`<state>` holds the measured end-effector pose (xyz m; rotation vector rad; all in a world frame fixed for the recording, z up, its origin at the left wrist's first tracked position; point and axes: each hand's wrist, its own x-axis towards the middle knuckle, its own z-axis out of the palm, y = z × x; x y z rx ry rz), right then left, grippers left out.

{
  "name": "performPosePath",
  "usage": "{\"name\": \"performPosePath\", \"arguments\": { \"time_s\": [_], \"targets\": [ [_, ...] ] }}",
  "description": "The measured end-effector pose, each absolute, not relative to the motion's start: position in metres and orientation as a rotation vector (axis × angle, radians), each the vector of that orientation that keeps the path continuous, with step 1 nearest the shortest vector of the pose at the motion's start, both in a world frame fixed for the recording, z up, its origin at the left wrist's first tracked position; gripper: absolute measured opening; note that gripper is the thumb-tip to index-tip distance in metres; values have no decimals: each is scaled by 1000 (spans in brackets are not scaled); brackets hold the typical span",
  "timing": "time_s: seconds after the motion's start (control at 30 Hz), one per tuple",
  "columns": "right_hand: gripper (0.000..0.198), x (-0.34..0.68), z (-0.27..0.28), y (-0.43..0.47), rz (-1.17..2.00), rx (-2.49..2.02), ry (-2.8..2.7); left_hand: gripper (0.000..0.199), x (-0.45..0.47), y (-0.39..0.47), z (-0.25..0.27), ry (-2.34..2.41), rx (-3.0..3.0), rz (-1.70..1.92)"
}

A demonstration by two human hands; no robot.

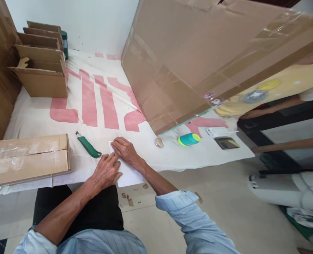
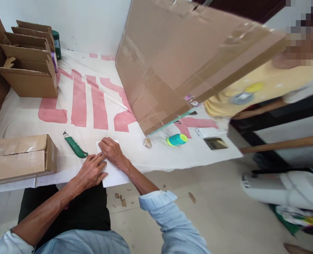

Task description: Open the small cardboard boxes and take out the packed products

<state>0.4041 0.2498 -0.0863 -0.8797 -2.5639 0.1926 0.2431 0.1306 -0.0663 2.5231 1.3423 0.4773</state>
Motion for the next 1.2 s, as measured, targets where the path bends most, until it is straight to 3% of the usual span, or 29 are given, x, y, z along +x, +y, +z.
{"name": "performPosePath", "arguments": {
  "time_s": [0.2, 0.53, 0.93, 1.2],
  "targets": [
    [28, 413, -83, 244, 287, -880, -2602, 20, 243, 130, -66, 1319, 2479, 483],
    [36, 398, -82, 255, 804, -1070, -2186, 22, 242, 131, -60, 1304, 2455, 484],
    [8, 396, -76, 261, 744, -1162, -2292, 22, 243, 132, -62, 1312, 2450, 483],
    [10, 394, -83, 261, 684, -1131, -2251, 21, 240, 132, -65, 1322, 2491, 478]
  ]
}}
